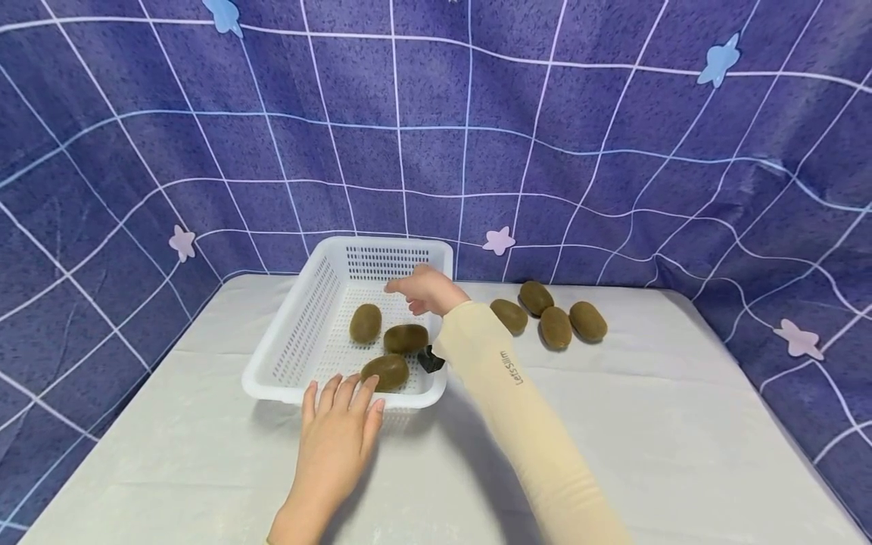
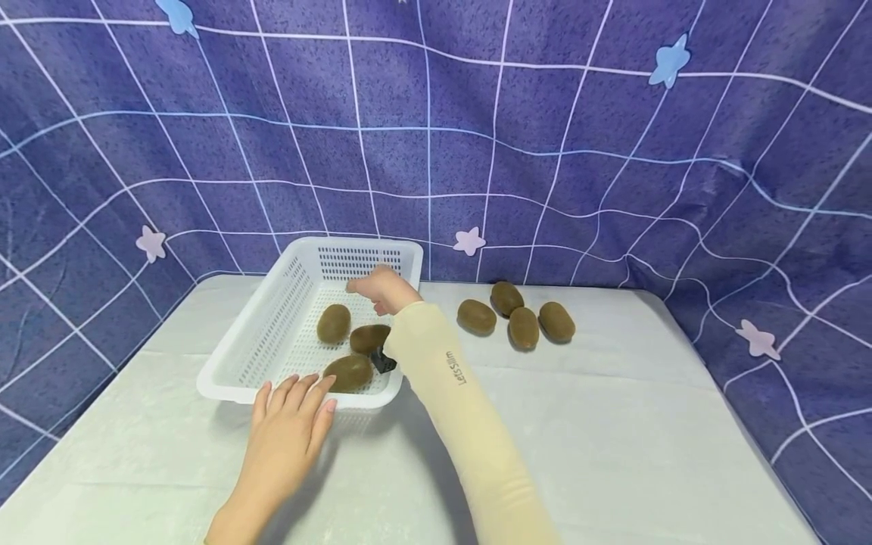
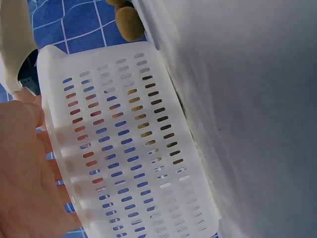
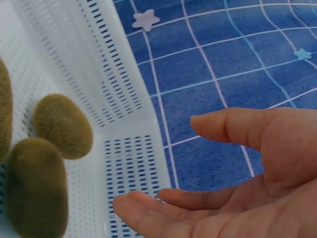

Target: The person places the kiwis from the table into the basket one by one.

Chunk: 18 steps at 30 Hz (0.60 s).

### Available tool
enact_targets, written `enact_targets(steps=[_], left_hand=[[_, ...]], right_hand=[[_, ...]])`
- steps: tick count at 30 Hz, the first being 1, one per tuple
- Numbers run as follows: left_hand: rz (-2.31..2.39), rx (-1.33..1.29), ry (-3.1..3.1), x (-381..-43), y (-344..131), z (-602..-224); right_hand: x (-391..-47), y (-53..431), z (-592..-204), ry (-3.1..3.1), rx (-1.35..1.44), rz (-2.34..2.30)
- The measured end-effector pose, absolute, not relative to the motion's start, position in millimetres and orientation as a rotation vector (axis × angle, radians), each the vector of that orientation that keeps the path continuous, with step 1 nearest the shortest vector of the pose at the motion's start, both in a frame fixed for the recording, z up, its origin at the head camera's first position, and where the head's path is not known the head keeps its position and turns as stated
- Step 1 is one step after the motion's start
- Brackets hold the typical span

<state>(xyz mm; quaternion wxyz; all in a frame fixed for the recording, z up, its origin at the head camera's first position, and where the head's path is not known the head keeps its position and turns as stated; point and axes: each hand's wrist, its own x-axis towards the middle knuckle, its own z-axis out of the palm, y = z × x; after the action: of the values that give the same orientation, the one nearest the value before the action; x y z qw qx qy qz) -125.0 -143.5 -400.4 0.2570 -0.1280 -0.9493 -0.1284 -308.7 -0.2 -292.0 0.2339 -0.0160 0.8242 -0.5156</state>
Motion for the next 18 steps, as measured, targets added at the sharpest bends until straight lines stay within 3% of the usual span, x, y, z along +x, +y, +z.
enact_targets(steps=[18], left_hand=[[-0.351,-0.369,-2.569,-125,-144,-401]], right_hand=[[-299,32,-271,2.255,-0.327,-1.607]])
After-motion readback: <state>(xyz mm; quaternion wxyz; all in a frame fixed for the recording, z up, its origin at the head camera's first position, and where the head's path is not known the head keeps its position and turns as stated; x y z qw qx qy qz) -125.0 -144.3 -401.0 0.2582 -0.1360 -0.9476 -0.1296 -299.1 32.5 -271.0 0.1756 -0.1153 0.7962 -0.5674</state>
